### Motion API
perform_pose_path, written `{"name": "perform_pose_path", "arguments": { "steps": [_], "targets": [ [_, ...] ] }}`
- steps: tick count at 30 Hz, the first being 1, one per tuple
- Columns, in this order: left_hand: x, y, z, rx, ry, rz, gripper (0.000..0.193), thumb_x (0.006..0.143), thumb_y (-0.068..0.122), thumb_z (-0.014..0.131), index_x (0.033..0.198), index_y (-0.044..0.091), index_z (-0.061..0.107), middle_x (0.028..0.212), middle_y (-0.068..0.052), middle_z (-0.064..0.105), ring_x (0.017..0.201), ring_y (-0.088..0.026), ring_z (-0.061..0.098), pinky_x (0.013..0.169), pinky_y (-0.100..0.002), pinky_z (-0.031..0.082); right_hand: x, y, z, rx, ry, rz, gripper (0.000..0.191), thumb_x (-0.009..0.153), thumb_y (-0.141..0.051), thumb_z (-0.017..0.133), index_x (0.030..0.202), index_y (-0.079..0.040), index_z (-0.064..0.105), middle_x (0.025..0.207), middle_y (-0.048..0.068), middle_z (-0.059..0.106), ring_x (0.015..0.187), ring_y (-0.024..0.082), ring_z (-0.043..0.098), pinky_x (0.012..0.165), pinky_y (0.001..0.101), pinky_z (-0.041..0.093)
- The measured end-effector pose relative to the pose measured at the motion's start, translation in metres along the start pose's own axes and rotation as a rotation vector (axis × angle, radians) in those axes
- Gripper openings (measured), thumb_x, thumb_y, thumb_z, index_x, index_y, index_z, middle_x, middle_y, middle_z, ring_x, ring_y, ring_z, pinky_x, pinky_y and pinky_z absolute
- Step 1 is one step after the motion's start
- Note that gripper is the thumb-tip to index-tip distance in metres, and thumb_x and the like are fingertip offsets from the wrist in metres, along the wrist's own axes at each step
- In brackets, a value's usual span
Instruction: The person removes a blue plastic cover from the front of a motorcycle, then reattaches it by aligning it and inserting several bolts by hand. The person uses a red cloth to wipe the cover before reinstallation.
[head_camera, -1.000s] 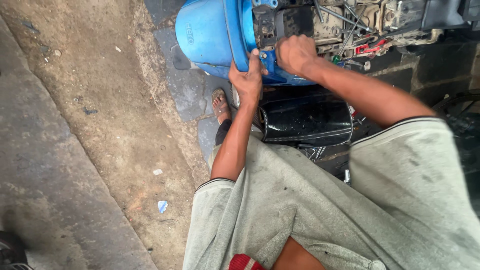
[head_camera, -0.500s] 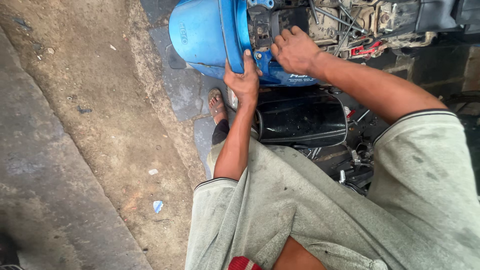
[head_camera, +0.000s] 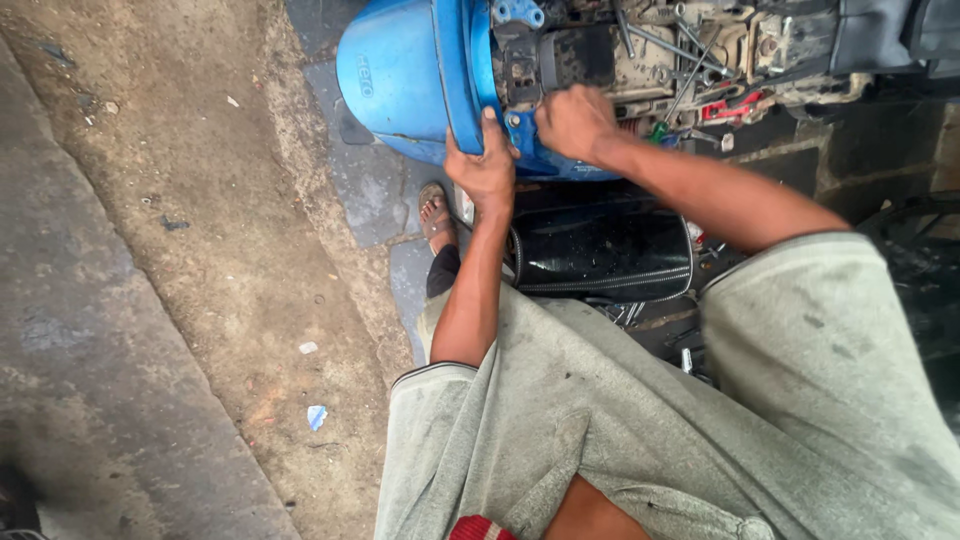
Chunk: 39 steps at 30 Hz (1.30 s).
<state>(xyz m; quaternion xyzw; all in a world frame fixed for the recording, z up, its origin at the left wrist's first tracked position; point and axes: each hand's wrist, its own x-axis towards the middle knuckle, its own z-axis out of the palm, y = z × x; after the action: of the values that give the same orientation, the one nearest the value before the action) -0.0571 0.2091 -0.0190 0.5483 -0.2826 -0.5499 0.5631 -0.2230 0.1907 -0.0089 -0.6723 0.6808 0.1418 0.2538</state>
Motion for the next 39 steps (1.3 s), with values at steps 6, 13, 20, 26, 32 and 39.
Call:
{"name": "perform_pose_path", "arguments": {
  "steps": [6, 13, 20, 26, 32, 39],
  "targets": [
    [0.000, 0.001, 0.001, 0.040, 0.009, 0.037, 0.022, 0.099, 0.014, 0.069, 0.088, -0.001, 0.057, 0.060, -0.005, 0.061, 0.047, -0.011, 0.060, 0.044, -0.027, 0.049, -0.003, 0.017, -0.008, -0.436, 0.125, -0.383, 0.027, 0.095, -0.026, 0.057, 0.099, 0.000, 0.064, 0.087, 0.020, 0.070, 0.080, 0.035, 0.069, 0.075, 0.0495, 0.057],
    [0.000, -0.002, 0.002, 0.032, 0.027, 0.013, 0.022, 0.098, 0.014, 0.069, 0.088, -0.002, 0.057, 0.060, -0.004, 0.060, 0.047, -0.011, 0.059, 0.043, -0.028, 0.049, -0.007, 0.007, 0.002, -0.338, 0.213, -0.389, 0.030, 0.097, -0.027, 0.057, 0.092, 0.001, 0.063, 0.088, 0.022, 0.068, 0.078, 0.035, 0.069, 0.066, 0.0465, 0.057],
    [-0.001, 0.000, 0.004, 0.017, 0.031, 0.035, 0.023, 0.099, 0.014, 0.069, 0.089, -0.003, 0.058, 0.061, -0.005, 0.061, 0.048, -0.011, 0.059, 0.044, -0.028, 0.049, -0.017, 0.003, -0.021, -0.352, 0.197, -0.432, 0.021, 0.099, -0.017, 0.055, 0.109, 0.000, 0.064, 0.104, 0.018, 0.067, 0.093, 0.031, 0.066, 0.075, 0.0439, 0.054],
    [0.000, 0.002, 0.003, -0.002, 0.041, 0.005, 0.022, 0.097, 0.015, 0.069, 0.090, -0.002, 0.058, 0.062, -0.005, 0.061, 0.046, -0.011, 0.059, 0.043, -0.027, 0.048, -0.002, -0.015, -0.036, -0.597, 0.057, -0.709, 0.026, 0.094, -0.022, 0.056, 0.113, -0.006, 0.062, 0.107, 0.012, 0.065, 0.105, 0.025, 0.062, 0.091, 0.0396, 0.048],
    [-0.001, -0.002, 0.003, -0.006, 0.051, 0.005, 0.022, 0.098, 0.015, 0.069, 0.090, -0.002, 0.058, 0.062, -0.006, 0.061, 0.048, -0.011, 0.059, 0.044, -0.027, 0.048, 0.009, -0.026, -0.035, -0.530, -0.022, -0.648, 0.030, 0.101, -0.031, 0.053, 0.102, -0.001, 0.059, 0.094, 0.018, 0.068, 0.079, 0.029, 0.071, 0.069, 0.0420, 0.057],
    [-0.001, -0.004, 0.004, 0.040, 0.080, 0.020, 0.023, 0.098, 0.015, 0.070, 0.089, -0.003, 0.058, 0.061, -0.006, 0.062, 0.048, -0.011, 0.060, 0.043, -0.027, 0.047, 0.008, -0.025, -0.027, -0.324, 0.001, -0.555, 0.038, 0.103, -0.036, 0.052, 0.094, 0.001, 0.059, 0.078, 0.022, 0.070, 0.061, 0.037, 0.071, 0.056, 0.0485, 0.056]
  ]
}}
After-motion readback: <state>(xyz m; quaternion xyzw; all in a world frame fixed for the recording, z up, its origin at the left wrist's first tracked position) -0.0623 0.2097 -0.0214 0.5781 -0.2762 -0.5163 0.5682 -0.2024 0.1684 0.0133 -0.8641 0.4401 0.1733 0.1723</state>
